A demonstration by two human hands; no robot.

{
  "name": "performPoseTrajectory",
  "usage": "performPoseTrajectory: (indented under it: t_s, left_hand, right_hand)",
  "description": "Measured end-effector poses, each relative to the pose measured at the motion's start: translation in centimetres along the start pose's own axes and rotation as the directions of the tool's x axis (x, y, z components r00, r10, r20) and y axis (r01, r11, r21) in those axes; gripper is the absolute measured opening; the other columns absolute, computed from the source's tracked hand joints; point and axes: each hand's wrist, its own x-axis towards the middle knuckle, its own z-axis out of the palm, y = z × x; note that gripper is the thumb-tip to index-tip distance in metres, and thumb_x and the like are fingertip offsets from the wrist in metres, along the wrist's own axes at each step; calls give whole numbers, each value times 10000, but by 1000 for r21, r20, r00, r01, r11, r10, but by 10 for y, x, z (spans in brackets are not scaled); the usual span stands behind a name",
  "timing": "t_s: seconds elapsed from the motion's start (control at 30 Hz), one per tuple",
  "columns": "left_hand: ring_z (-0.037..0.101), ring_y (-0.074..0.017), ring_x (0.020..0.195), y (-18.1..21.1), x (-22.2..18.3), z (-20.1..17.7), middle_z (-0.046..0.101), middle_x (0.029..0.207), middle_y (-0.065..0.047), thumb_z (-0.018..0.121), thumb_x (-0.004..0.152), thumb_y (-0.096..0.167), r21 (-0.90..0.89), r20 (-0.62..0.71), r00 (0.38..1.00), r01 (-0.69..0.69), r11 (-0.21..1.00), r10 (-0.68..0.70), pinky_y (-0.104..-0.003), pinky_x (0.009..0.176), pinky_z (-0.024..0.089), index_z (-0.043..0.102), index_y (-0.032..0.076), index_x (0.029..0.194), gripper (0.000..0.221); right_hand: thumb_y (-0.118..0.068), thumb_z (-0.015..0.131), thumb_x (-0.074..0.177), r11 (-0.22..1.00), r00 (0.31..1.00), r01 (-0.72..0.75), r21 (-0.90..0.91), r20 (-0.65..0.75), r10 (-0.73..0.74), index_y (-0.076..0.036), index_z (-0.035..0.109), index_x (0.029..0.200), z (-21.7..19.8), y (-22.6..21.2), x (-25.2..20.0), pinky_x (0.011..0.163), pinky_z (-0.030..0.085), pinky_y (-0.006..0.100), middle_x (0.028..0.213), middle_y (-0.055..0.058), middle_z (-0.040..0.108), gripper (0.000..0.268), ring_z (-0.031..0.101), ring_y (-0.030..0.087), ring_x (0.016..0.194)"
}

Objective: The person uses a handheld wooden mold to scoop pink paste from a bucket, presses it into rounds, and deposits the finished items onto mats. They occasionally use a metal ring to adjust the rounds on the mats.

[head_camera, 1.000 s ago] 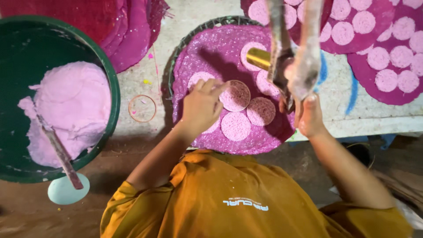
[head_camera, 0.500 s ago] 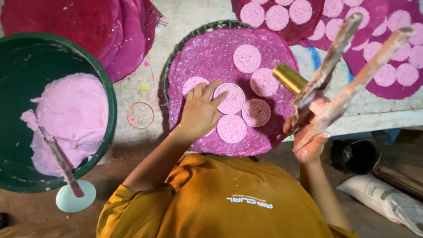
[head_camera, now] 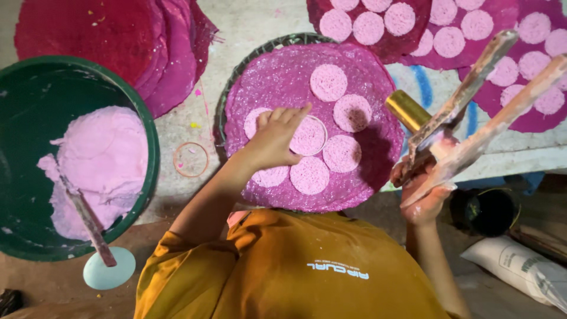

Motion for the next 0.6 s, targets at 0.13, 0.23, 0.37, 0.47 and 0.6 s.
performPoseTrajectory:
  t_s: [0.13,0.23,0.37,0.47,0.6]
  left_hand:
    - [379,-347,1384,2,1,-4,454,1500,-189,885,642,345,-39,-5,1000,0,999,-1,-528,1142,227,211,145,1605,1192]
    - [310,-388,1408,-2,3,-10,411,1514,-221,911,677,370,-93,-8,1000,-1,996,1,-552,1137,170,187,137,1614,1206]
    - [326,-351,1459,-23,13,-30,455,1542,-156,900,691,375,-193,-85,992,70,979,-88,-536,1193,165,212,186,1634,1182]
    - [354,-349,1446,-43,27,-39,446,1539,-162,892,695,386,-92,-155,976,141,986,-154,-568,1197,157,171,169,1631,1201]
    - [326,-366,1467,-63,41,-29,430,1560,-164,889,699,416,-114,-174,977,107,988,-126,-584,1197,165,133,148,1637,1234]
  right_hand:
    - [-909,568,806,1000,999,0,6,-36,0,-99,473,1348,-3,1,-2,787,445,422,1146,92,573,979,560,251,912]
    - [-910,562,808,1000,998,1,-13,-55,-1,-92,482,1368,-4,0,-4,803,450,424,1194,93,579,995,564,262,960]
    - [-910,533,830,998,998,35,-59,-45,-38,-85,488,1383,-3,-3,0,798,440,412,1186,82,570,994,540,251,945]
    - [-888,499,893,999,1000,15,-45,26,-13,-63,490,1327,2,-5,6,791,410,385,1067,78,543,933,510,229,892]
    - [-816,505,914,994,994,-110,1,18,109,-85,458,1325,9,-4,9,776,403,379,1106,70,506,840,485,236,917]
